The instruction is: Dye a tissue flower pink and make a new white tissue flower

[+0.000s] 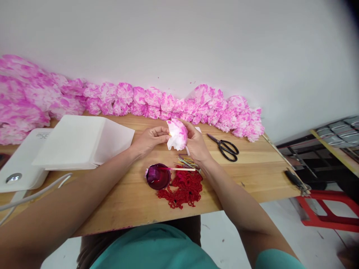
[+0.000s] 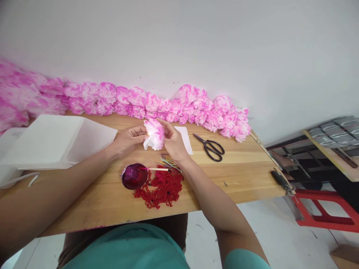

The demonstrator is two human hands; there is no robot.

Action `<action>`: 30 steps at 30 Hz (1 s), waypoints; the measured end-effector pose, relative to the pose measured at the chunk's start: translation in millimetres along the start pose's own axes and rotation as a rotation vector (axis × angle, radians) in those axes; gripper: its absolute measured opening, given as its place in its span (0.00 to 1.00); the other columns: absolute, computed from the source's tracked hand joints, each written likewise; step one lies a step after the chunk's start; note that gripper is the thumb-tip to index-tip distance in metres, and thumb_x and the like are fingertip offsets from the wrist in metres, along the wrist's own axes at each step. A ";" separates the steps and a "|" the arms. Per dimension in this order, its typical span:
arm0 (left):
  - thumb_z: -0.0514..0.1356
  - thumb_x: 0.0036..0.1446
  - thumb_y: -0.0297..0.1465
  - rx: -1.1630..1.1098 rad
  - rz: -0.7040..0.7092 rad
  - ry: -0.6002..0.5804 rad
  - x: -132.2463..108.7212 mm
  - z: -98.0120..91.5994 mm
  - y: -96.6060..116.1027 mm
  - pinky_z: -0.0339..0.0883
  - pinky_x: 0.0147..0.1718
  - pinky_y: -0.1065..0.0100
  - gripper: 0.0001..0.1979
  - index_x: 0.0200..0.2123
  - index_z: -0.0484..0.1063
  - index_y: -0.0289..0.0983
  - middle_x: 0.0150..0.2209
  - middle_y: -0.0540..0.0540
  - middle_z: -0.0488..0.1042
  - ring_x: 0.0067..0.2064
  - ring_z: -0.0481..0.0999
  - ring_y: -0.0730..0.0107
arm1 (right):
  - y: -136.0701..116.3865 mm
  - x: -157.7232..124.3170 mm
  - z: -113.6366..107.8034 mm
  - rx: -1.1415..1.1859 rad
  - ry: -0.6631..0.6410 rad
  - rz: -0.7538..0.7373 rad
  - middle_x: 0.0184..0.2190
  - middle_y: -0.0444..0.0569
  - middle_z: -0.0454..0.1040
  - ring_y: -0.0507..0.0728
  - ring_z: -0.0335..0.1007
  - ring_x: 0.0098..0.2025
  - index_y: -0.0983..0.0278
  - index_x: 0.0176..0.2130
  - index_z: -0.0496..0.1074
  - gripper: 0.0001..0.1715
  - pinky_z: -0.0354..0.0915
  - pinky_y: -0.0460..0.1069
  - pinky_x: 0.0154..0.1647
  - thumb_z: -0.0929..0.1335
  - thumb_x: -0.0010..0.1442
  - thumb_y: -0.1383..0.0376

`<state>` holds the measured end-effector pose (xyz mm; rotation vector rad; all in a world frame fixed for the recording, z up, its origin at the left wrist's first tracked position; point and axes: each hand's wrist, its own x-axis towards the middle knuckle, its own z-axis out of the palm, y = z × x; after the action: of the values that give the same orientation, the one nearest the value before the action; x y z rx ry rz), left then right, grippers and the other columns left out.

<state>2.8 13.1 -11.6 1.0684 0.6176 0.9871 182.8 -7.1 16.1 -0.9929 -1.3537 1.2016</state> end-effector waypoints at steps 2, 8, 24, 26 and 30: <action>0.77 0.42 0.40 0.011 0.003 -0.004 0.0 -0.4 -1.1 0.66 0.40 0.69 0.21 0.36 0.79 0.35 0.36 0.48 0.80 0.36 0.75 0.71 | 1.6 0.0 0.3 -0.020 0.013 -0.010 0.51 0.47 0.80 0.59 0.76 0.53 0.56 0.52 0.75 0.30 0.72 0.55 0.56 0.78 0.49 0.57; 0.77 0.42 0.40 0.040 0.020 -0.011 -0.1 1.5 0.2 0.66 0.39 0.70 0.21 0.35 0.78 0.35 0.35 0.48 0.79 0.36 0.76 0.71 | 7.4 -0.7 -0.5 -0.069 0.033 -0.030 0.53 0.47 0.79 0.59 0.74 0.55 0.56 0.53 0.74 0.29 0.73 0.54 0.53 0.77 0.52 0.56; 0.75 0.44 0.41 -0.052 0.082 0.121 0.8 2.5 6.1 0.66 0.34 0.69 0.19 0.34 0.77 0.35 0.31 0.48 0.78 0.31 0.73 0.71 | -14.5 5.0 -20.3 -0.028 0.160 -0.046 0.44 0.45 0.80 0.55 0.76 0.46 0.55 0.47 0.77 0.18 0.72 0.53 0.50 0.70 0.62 0.50; 0.76 0.41 0.38 -0.080 0.075 0.156 0.9 2.2 7.2 0.65 0.33 0.70 0.18 0.33 0.77 0.36 0.30 0.49 0.77 0.31 0.72 0.72 | -31.3 5.4 -28.1 -0.049 0.284 -0.162 0.35 0.46 0.79 0.54 0.75 0.39 0.57 0.37 0.78 0.18 0.72 0.52 0.46 0.68 0.63 0.47; 0.76 0.41 0.37 -0.082 0.052 0.177 1.5 1.3 7.6 0.63 0.32 0.70 0.18 0.33 0.77 0.35 0.28 0.50 0.77 0.30 0.72 0.73 | -87.5 -24.2 -31.1 -0.077 0.292 -0.516 0.18 0.42 0.69 0.52 0.68 0.25 0.56 0.22 0.73 0.24 0.69 0.51 0.33 0.68 0.63 0.48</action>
<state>1.8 15.0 -4.0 0.9349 0.6900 1.1507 221.0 -40.5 97.6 -0.7688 -1.3192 0.5971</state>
